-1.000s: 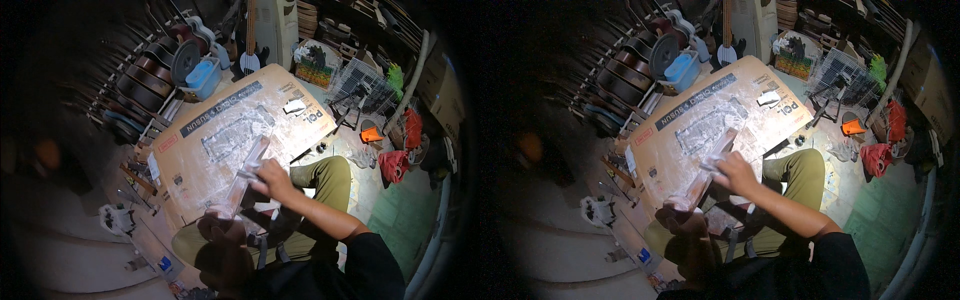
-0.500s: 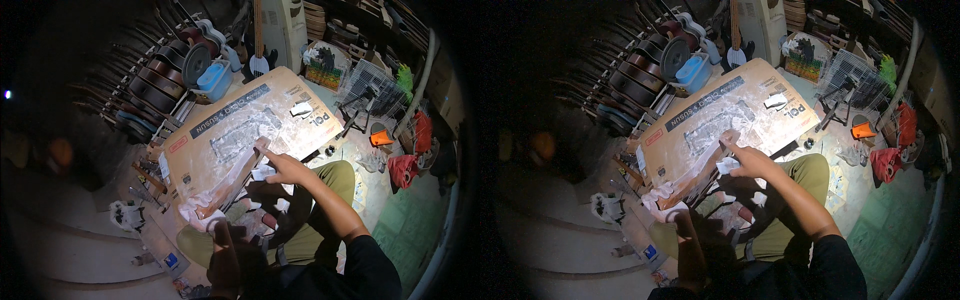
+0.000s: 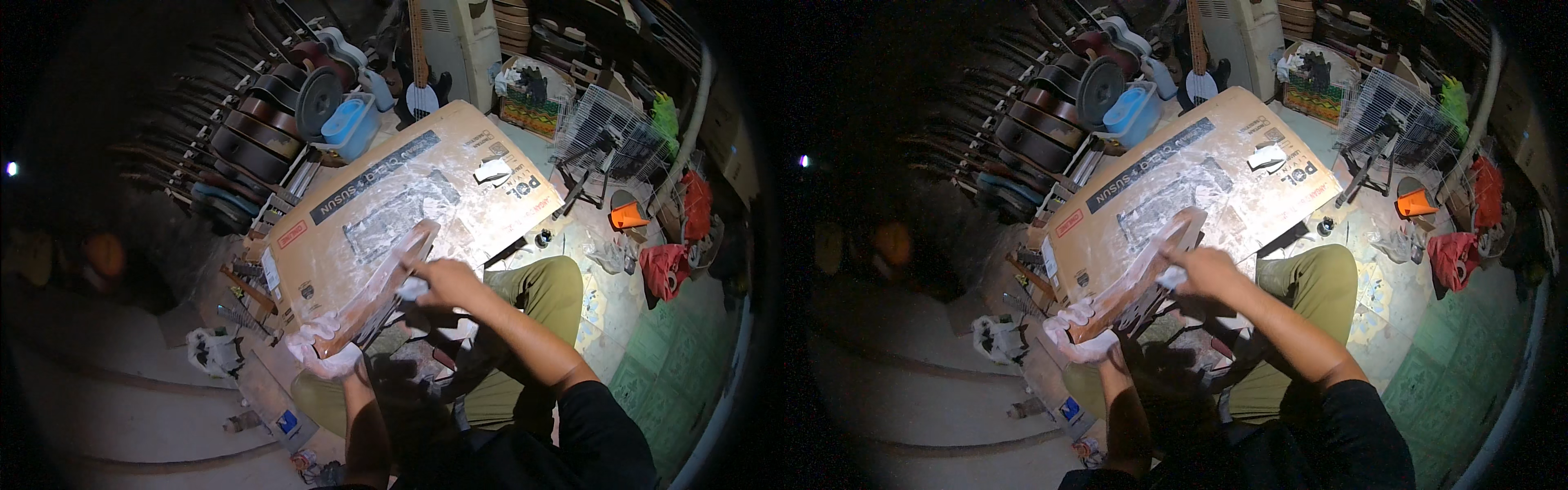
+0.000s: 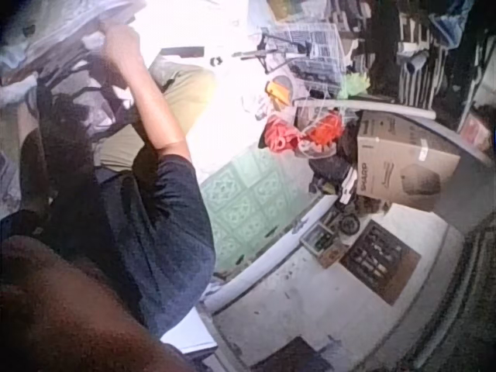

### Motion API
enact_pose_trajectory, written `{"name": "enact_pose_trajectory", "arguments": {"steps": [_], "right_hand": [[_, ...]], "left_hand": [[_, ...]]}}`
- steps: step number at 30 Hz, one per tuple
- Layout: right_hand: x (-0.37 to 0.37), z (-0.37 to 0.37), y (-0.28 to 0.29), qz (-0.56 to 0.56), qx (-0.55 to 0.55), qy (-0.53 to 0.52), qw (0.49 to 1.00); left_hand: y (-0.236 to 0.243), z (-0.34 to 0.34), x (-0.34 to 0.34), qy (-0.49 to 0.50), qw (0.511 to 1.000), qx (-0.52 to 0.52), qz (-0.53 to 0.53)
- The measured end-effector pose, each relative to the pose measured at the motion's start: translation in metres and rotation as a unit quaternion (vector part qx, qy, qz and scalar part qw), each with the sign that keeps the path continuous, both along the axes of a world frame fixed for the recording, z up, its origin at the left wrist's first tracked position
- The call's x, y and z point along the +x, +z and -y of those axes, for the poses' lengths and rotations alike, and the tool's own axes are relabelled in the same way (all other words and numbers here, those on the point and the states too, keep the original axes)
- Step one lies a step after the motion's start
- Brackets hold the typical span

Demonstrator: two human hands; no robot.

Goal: The person sands the sides and edges of a guitar body using a sanding block.

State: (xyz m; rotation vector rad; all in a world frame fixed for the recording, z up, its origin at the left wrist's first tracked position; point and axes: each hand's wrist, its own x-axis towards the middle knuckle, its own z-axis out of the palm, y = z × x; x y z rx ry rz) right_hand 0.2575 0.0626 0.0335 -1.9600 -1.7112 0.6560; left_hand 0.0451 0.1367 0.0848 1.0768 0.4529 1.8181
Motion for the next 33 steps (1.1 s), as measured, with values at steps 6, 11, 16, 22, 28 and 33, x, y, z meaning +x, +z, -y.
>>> {"name": "enact_pose_trajectory", "arguments": {"steps": [6,11,16,22,28,33], "right_hand": [[-0.015,-0.002,0.017,-0.019,-0.020,0.027,0.999],[-0.012,-0.005,0.021,-0.021,-0.043,0.014,0.999],[0.076,-0.015,-0.048,-0.002,-0.089,-0.098,0.991],[0.070,0.052,-0.072,-0.284,-0.122,-0.056,0.949],[0.052,0.090,-0.106,-0.192,-0.124,-0.112,0.967],[0.046,0.078,-0.113,-0.180,-0.081,-0.123,0.973]], "left_hand": [[-0.002,-0.004,0.001,0.019,1.000,-0.012,0.005],[0.000,-0.002,-0.005,0.026,1.000,-0.012,0.003],[-0.005,-0.013,-0.002,0.031,0.998,-0.051,0.018],[-0.016,-0.068,-0.023,0.102,0.984,-0.148,0.004],[-0.051,-0.075,0.002,0.198,0.912,-0.243,-0.265],[-0.039,-0.083,0.015,0.233,0.901,-0.210,-0.301]]}}
